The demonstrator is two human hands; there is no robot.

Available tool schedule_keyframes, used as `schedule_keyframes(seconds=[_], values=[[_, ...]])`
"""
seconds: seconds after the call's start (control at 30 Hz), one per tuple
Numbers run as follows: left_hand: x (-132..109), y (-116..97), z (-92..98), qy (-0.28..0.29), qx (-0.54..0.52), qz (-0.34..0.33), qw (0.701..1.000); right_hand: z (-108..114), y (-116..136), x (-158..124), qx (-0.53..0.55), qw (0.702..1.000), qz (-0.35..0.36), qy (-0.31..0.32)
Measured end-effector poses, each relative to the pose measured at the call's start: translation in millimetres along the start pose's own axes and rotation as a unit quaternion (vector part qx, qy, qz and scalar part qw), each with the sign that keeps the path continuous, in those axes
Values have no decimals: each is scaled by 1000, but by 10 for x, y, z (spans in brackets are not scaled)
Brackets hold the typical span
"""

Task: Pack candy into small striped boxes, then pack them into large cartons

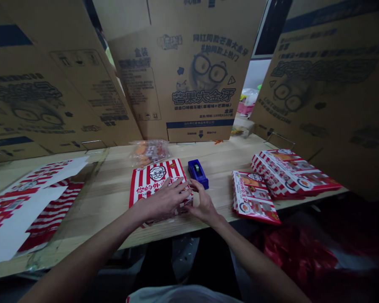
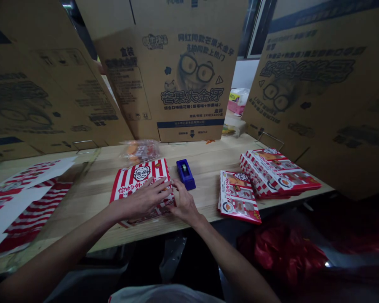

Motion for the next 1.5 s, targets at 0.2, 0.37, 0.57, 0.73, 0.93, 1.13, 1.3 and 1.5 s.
schedule_keyframes(seconds=[0.2,0.37,0.57,0.73,0.93,1.13,1.3,1.5], values=[[-2,27,27,-6,-1,13,1000,-63,21,17,-9,1000,7,-6],[160,5,-55,-30,65,43,996,-97,16,24,-1,1000,13,-28],[180,21,-137,-21,87,32,995,-107,-27,23,-2,1000,-2,-20],[-125,-85,-341,-56,153,52,985,-31,-15,42,-44,999,22,-18],[-429,-276,-594,-185,233,67,952,68,166,81,-132,975,174,25],[-763,-331,-634,-322,234,183,899,-11,143,22,-146,965,218,-4],[-891,-290,-722,-374,231,192,878,-59,188,43,-117,970,212,-15],[-939,-224,-793,-367,237,161,885,-143,189,89,-92,979,184,-15]])
Point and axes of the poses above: each hand's wrist, its own x-axis towards the middle knuckle, its own z-axis out of the back of the hand, y = z × x, the point moved 2 cm from there along x, towards the middle knuckle, and after that the axes turned 13 degrees about -z, right-handed, at the moved point
